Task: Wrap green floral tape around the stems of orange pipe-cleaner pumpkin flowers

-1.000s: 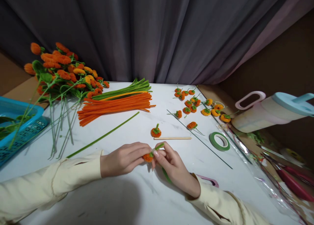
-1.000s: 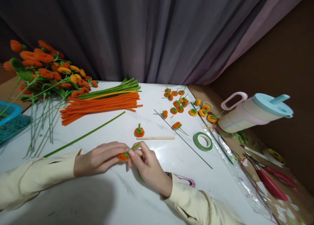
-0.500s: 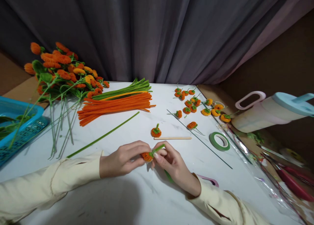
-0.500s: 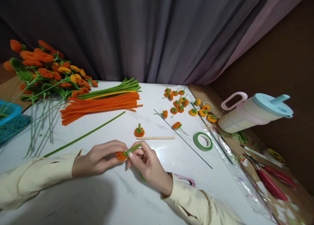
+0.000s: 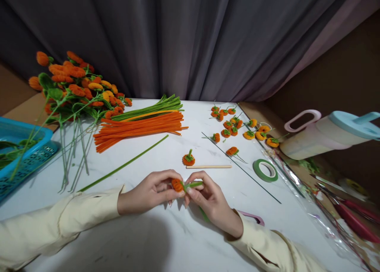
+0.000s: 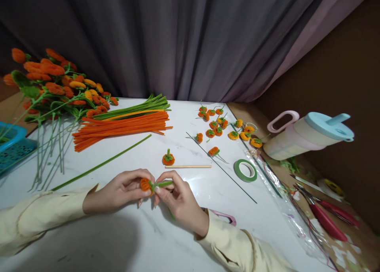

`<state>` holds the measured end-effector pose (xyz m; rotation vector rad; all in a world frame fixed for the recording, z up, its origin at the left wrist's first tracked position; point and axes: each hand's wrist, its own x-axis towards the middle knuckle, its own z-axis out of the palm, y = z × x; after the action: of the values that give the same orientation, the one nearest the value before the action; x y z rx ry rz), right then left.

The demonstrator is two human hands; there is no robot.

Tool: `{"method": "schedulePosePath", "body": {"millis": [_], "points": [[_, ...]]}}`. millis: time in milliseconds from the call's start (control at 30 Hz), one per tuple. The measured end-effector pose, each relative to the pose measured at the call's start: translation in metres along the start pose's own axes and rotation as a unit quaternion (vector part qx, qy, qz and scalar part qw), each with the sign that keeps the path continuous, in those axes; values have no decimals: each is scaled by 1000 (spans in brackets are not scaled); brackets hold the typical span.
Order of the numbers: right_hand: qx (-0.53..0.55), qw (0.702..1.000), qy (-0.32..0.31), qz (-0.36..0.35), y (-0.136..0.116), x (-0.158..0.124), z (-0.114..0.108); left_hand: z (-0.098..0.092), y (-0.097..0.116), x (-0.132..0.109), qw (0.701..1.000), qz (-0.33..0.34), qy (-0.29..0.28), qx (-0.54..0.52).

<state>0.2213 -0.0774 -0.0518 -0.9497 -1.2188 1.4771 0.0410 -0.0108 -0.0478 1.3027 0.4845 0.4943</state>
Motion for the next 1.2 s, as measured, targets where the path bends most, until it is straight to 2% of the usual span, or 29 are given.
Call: {"method": "schedulePosePath", "body": {"millis": [133,333,533,700,833,967,1200], "points": [[-34,999,13,-5,0,-1,0,0,2,0,998,-20,-22,-61],[-34,999,8,4,0,-2,0,-3,3,1,995,-43,-30,-83],[-34,999,8,-8,-2,-2,0,-1,1,0,997,-19,-42,-69],[-33,999,15,8,-4,0,0,0,-5,-3,999,44,-11,-23],[-36,999,15,9,-4,0,-2,-2,-7,-3,992,103,9,76],[-53,998,16,12,-3,1,-2,-5,-6,-1,972,177,-12,155],[-104,994,25,7,-2,-1,0,-5,-7,0,925,260,7,279]]}}
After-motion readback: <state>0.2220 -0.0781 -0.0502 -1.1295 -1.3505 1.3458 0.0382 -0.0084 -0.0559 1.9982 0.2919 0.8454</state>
